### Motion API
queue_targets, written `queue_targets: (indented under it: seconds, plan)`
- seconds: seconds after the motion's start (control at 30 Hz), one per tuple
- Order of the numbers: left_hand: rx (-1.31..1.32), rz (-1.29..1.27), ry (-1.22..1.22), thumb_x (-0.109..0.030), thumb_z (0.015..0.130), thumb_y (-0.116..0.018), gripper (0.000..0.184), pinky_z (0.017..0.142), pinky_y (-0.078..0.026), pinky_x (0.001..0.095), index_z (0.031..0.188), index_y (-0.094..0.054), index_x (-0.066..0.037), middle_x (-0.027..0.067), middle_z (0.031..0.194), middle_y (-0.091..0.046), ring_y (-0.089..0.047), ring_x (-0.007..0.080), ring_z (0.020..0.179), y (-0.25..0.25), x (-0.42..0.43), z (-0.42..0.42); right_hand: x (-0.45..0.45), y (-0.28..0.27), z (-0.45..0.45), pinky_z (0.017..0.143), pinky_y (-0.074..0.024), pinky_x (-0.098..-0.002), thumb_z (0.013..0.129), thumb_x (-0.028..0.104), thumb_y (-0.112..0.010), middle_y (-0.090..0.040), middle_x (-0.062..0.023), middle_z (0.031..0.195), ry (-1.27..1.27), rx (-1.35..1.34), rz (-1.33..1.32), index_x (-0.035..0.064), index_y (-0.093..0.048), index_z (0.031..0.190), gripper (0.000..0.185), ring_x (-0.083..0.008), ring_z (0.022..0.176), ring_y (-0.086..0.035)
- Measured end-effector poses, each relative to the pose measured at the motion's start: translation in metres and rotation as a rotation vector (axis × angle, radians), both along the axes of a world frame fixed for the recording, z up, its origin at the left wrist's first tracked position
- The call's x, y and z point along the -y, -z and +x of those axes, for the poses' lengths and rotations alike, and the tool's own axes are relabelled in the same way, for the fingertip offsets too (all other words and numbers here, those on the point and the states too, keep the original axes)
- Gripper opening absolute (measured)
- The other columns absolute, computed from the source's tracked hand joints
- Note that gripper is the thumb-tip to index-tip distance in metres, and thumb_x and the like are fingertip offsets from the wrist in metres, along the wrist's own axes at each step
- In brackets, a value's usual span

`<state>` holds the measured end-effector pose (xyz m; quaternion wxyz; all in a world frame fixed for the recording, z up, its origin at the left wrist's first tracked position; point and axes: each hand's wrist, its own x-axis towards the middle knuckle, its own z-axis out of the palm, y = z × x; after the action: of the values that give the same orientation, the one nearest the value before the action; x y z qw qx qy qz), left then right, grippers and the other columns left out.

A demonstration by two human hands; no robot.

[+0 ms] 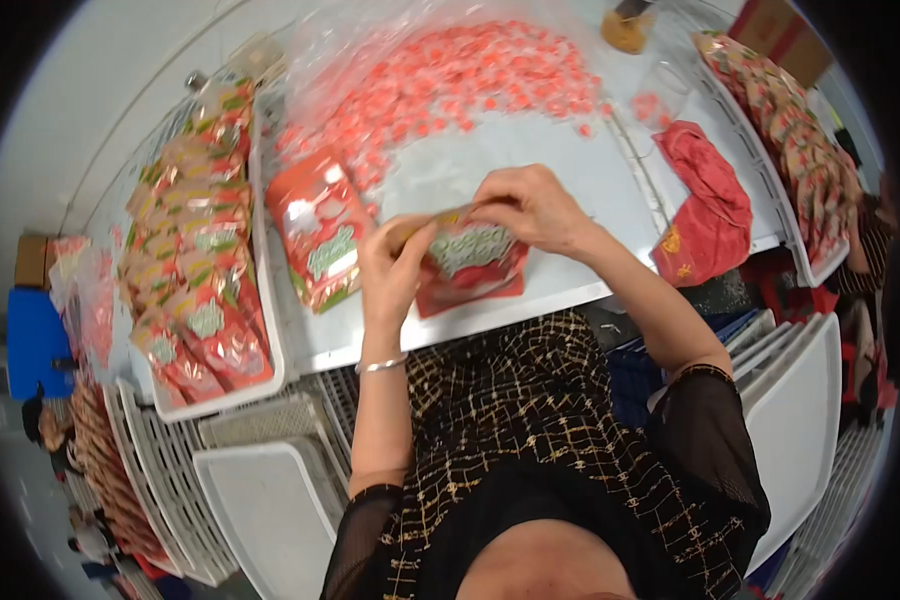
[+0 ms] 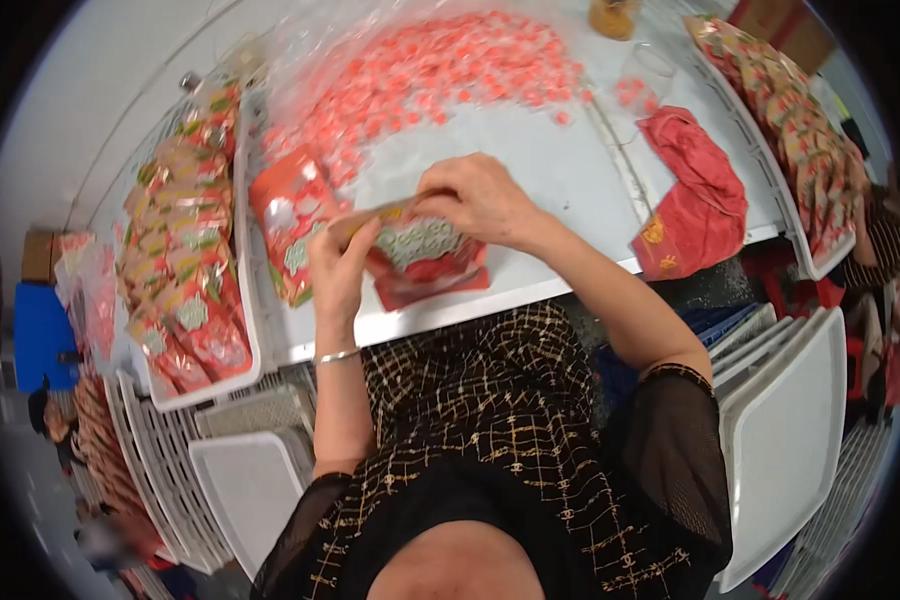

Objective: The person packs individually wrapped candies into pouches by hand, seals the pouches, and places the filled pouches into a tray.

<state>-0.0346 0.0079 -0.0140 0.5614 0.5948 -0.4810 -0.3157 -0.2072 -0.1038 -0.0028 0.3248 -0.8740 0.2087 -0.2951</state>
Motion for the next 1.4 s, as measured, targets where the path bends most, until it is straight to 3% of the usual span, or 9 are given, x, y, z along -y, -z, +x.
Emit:
queue_targets:
  seconds: [0.27, 0.43, 0.57, 0.73, 0.93, 0.97, 1.13, 1.33, 1.4]
  plan:
    - [-0.145, -0.131, -0.13, -0.003, 0.083, -0.06, 0.008, 0.046, -0.041, 0.0196, 0.082, -0.065, 0.004, 0.004, 0.068, -0.063, -0.052, 0.0053, 0.054, 0.004, 0.004, -0.012, -0.002, -0.024, 0.012, 0.063, -0.0448, -0.0384, 0.078, 0.017, -0.061, -0.06, -0.0109, 0.074, -0.035, -0.107, -0.46, 0.0052, -0.063, 0.078, 0.012, -0.0296, 0.069, -0.059]
    - [-0.241, -0.009, 0.038, -0.005, 0.082, -0.063, 0.011, 0.061, -0.048, 0.022, 0.091, -0.066, 0.001, 0.008, 0.086, -0.067, -0.06, 0.0099, 0.073, 0.015, 0.002, 0.003, -0.001, -0.015, 0.028, 0.068, -0.0409, -0.0384, 0.076, 0.014, -0.06, -0.058, -0.0119, 0.07, -0.112, -0.249, -0.309, 0.0046, -0.061, 0.076, 0.01, -0.0304, 0.068, -0.056]
    - [0.055, -0.217, -0.125, -0.003, 0.076, -0.063, 0.009, 0.056, -0.047, 0.0238, 0.083, -0.068, 0.001, 0.0061, 0.069, -0.066, -0.059, 0.0093, 0.06, 0.021, 0.002, -0.003, -0.011, -0.03, 0.031, 0.066, -0.04, -0.0381, 0.076, 0.012, -0.059, -0.06, -0.0129, 0.072, -0.15, -0.25, -0.386, 0.0043, -0.062, 0.08, 0.009, -0.0301, 0.068, -0.057]
    - [-0.329, -0.215, 0.003, -0.005, 0.081, -0.062, 0.013, 0.066, -0.047, 0.0232, 0.09, -0.067, 0.002, 0.005, 0.077, -0.065, -0.058, 0.0084, 0.072, 0.007, -0.018, 0.014, -0.017, -0.038, 0.035, 0.053, -0.0397, -0.0323, 0.076, 0.003, -0.06, -0.054, -0.014, 0.064, -0.12, -0.187, -0.177, -0.0017, -0.061, 0.081, 0.007, -0.0256, 0.055, -0.053]
    - [-0.179, -0.235, -0.291, -0.008, 0.087, -0.056, 0.016, 0.046, -0.044, 0.0213, 0.095, -0.065, 0.002, 0.0035, 0.069, -0.064, -0.055, 0.0064, 0.053, -0.014, -0.068, 0.052, -0.03, -0.049, 0.082, 0.051, -0.0389, -0.0312, 0.076, 0.002, -0.061, -0.052, -0.0131, 0.059, -0.232, -0.096, -0.003, -0.0031, -0.061, 0.079, 0.007, -0.0216, 0.052, -0.051]
    - [-0.238, -0.232, -0.368, -0.008, 0.083, -0.06, 0.014, 0.06, -0.045, 0.0224, 0.091, -0.067, 0.002, 0.0026, 0.07, -0.066, -0.056, 0.0061, 0.064, -0.014, -0.078, 0.065, -0.031, -0.049, 0.093, 0.051, -0.0384, -0.0311, 0.075, 0.002, -0.061, -0.052, -0.0126, 0.059, -0.292, -0.061, 0.142, -0.0028, -0.061, 0.078, 0.006, -0.0216, 0.051, -0.05]
    - [-0.198, -0.257, -0.515, -0.009, 0.085, -0.06, 0.016, 0.063, -0.046, 0.0221, 0.096, -0.065, 0.002, 0.0005, 0.085, -0.065, -0.056, 0.0061, 0.073, -0.024, -0.129, 0.137, -0.063, -0.061, 0.174, 0.053, -0.0393, -0.0287, 0.081, 0.009, -0.058, -0.058, -0.0111, 0.063, -0.35, 0.042, -0.24, 0.0007, -0.065, 0.089, 0.013, -0.0165, 0.054, -0.052]
    - [0.14, -0.589, -1.002, -0.02, 0.08, -0.068, 0.063, 0.088, -0.043, 0.0323, 0.131, -0.038, 0.0, 0.0151, 0.121, -0.049, -0.049, 0.0206, 0.108, -0.053, -0.198, 0.215, -0.118, -0.064, 0.322, 0.059, -0.047, -0.0309, 0.081, 0.017, -0.06, -0.064, -0.0123, 0.067, -0.469, 0.333, 0.181, 0.0028, -0.067, 0.088, 0.018, -0.0223, 0.06, -0.061]
    - [0.286, -0.583, -1.095, -0.028, 0.076, -0.073, 0.083, 0.096, -0.039, 0.0384, 0.139, -0.026, -0.002, 0.0216, 0.134, -0.038, -0.042, 0.0287, 0.122, -0.033, -0.209, 0.235, -0.135, -0.044, 0.371, 0.059, -0.047, -0.0313, 0.082, 0.021, -0.062, -0.067, -0.0114, 0.072, -0.434, 0.348, -0.046, 0.0043, -0.068, 0.09, 0.02, -0.0192, 0.064, -0.064]
